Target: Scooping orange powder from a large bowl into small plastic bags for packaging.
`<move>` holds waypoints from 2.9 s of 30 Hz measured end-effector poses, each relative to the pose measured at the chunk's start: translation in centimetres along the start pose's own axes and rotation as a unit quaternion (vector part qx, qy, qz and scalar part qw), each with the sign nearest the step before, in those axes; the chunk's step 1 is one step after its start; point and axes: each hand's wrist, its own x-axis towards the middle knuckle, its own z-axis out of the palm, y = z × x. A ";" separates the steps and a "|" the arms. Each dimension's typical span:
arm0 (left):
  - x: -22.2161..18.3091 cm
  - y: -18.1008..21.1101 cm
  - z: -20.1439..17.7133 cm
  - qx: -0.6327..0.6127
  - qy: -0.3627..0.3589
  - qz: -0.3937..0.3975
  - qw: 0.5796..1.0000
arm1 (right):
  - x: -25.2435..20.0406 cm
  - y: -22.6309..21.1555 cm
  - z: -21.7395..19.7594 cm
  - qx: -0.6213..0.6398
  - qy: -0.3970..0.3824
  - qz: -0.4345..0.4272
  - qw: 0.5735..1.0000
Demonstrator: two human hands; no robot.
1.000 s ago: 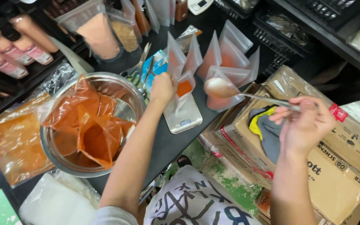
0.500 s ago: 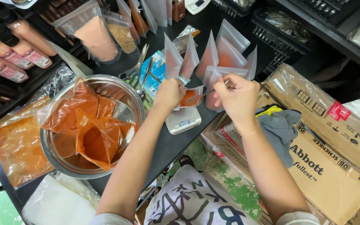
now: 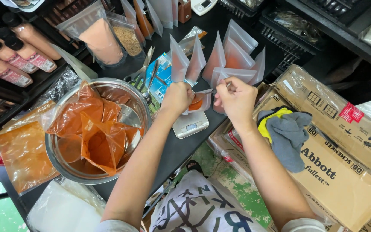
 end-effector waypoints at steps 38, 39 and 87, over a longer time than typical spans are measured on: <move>-18.1 -4.5 5.8 0.080 0.354 -0.265 0.893 | -20.4 3.7 18.0 -0.266 -0.211 -0.171 0.925; -18.4 -4.3 6.1 0.206 0.398 -0.304 0.841 | -23.5 6.4 19.6 -0.581 -0.137 -0.144 0.790; -27.9 -10.0 8.7 -0.191 0.075 -0.211 0.956 | -17.0 0.0 26.0 0.032 -0.310 -0.035 0.950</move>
